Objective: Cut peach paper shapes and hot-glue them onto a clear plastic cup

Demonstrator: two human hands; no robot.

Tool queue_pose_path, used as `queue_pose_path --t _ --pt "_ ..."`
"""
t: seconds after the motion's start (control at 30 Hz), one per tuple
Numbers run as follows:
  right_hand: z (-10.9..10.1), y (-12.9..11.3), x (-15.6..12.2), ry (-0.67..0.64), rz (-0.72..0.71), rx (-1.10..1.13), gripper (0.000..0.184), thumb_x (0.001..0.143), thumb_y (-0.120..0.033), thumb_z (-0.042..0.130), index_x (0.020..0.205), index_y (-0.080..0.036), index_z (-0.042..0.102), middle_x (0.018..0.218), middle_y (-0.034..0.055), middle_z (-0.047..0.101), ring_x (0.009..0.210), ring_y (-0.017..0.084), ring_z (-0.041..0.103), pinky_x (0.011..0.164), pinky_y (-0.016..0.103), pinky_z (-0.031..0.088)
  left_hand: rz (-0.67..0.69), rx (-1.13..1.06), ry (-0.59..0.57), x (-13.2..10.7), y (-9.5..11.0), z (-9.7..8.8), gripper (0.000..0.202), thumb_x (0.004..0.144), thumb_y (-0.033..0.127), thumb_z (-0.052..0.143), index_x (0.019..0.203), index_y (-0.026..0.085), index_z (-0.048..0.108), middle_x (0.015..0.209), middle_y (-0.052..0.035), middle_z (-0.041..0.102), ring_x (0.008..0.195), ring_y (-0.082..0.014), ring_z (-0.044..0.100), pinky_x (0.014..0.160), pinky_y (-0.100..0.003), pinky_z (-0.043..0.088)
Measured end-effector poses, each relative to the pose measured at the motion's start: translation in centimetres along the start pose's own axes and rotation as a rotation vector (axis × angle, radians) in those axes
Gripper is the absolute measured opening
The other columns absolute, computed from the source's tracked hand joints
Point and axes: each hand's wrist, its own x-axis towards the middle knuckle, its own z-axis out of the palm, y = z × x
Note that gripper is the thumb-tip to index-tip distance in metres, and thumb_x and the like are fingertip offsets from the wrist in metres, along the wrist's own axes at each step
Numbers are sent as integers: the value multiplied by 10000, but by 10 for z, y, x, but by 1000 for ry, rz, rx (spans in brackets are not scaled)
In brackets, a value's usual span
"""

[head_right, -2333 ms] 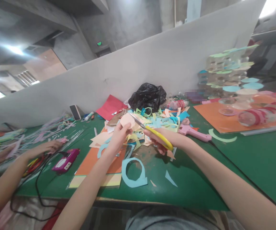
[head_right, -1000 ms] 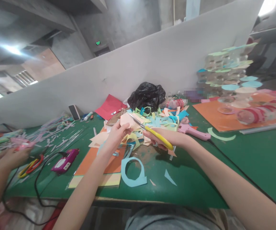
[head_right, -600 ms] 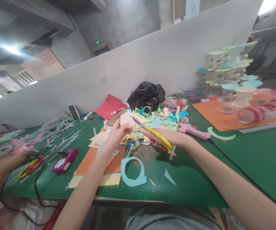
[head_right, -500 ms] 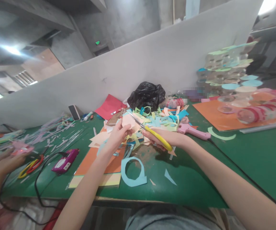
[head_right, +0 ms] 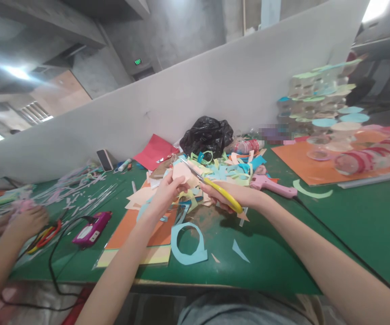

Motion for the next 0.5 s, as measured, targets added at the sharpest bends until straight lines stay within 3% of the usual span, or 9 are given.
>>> queue_pose_path --t 0.13,0.33,0.5 --pt "-5 -4 -3 -18 -20 -35 568 889 -764 275 789 -220 404 546 -70 371 463 102 388 501 251 361 3 95 -38 3 -5 -9 195 763 306 656 896 169 620 709 -12 618 604 -120 565 607 -245 443" --pt "-3 1 4 28 78 -20 629 868 -785 278 620 -214 370 475 -43 405 431 111 448 522 269 392 -12 180 -66 4 -5 -14 154 783 308 625 859 177 598 719 -8 614 633 -123 566 625 -243 443" --pt "-3 2 4 75 93 -10 655 856 -777 324 518 -217 353 398 -26 414 386 97 424 515 267 400 33 177 -35 2 0 -11 283 778 272 627 1046 187 590 820 -14 610 641 -112 582 625 -244 470"
